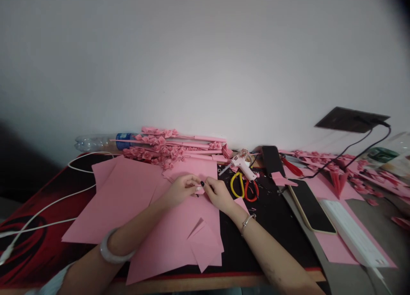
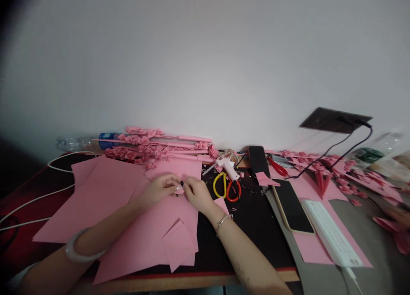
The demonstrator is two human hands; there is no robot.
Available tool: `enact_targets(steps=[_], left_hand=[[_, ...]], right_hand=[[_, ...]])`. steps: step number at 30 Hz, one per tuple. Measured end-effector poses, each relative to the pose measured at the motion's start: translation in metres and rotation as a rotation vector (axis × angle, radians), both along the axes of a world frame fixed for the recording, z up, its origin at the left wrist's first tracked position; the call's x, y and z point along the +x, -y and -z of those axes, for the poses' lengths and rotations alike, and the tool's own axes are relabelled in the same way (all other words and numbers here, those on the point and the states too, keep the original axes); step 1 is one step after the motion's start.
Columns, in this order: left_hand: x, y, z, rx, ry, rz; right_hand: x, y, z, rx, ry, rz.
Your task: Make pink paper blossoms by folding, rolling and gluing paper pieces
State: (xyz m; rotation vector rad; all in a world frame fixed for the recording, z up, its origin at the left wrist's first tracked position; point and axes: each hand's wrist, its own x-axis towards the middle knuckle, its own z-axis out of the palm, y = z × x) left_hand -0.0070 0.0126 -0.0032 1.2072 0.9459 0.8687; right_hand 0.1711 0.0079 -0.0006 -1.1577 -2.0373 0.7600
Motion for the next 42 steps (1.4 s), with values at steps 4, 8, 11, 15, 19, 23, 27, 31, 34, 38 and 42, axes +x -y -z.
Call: enact_targets(steps=[4, 8, 11, 15, 19, 23, 27, 31, 34, 38, 42], left_hand=[[-0.001, 0.000, 0.000, -0.004, -0.009, -0.003], [-0.001, 0.000, -0.001, -0.018, 0.001, -0.005], [-0.001, -0.002, 0.001, -0.019, 0.024, -0.001], [0.000, -0.004, 0.004, 0.000, 0.054, 0.004], [0.002, -0.004, 0.004, -0.004, 0.067, 0.029], [0.003, -0.003, 0.003, -0.027, 0.053, 0.059], [0.003, -0.004, 0.006, -0.002, 0.037, 0.046], [0.004, -0.007, 0.010, 0.059, 0.041, -0.042], [0.003, -0.008, 0.011, 0.084, 0.019, -0.109], [0.002, -0.005, 0.009, 0.139, -0.028, -0.117], [0.001, -0.001, 0.005, 0.188, -0.105, -0.113]], right_hand=[[0.000, -0.001, -0.001, -0.012, -0.007, -0.012], [0.001, -0.001, -0.001, -0.025, -0.018, -0.016], [0.001, -0.002, 0.000, -0.034, -0.031, -0.010], [0.003, -0.004, 0.001, -0.043, -0.052, 0.001], [0.003, -0.004, 0.002, -0.090, -0.087, 0.000], [0.003, -0.005, 0.000, -0.083, -0.069, -0.023], [0.003, -0.006, -0.001, -0.042, -0.010, -0.065], [0.004, -0.006, -0.001, -0.024, -0.014, -0.064], [0.003, -0.006, 0.001, -0.020, -0.023, -0.021], [0.002, -0.004, 0.001, -0.016, -0.024, -0.003], [0.001, -0.003, 0.000, -0.016, -0.033, -0.001]])
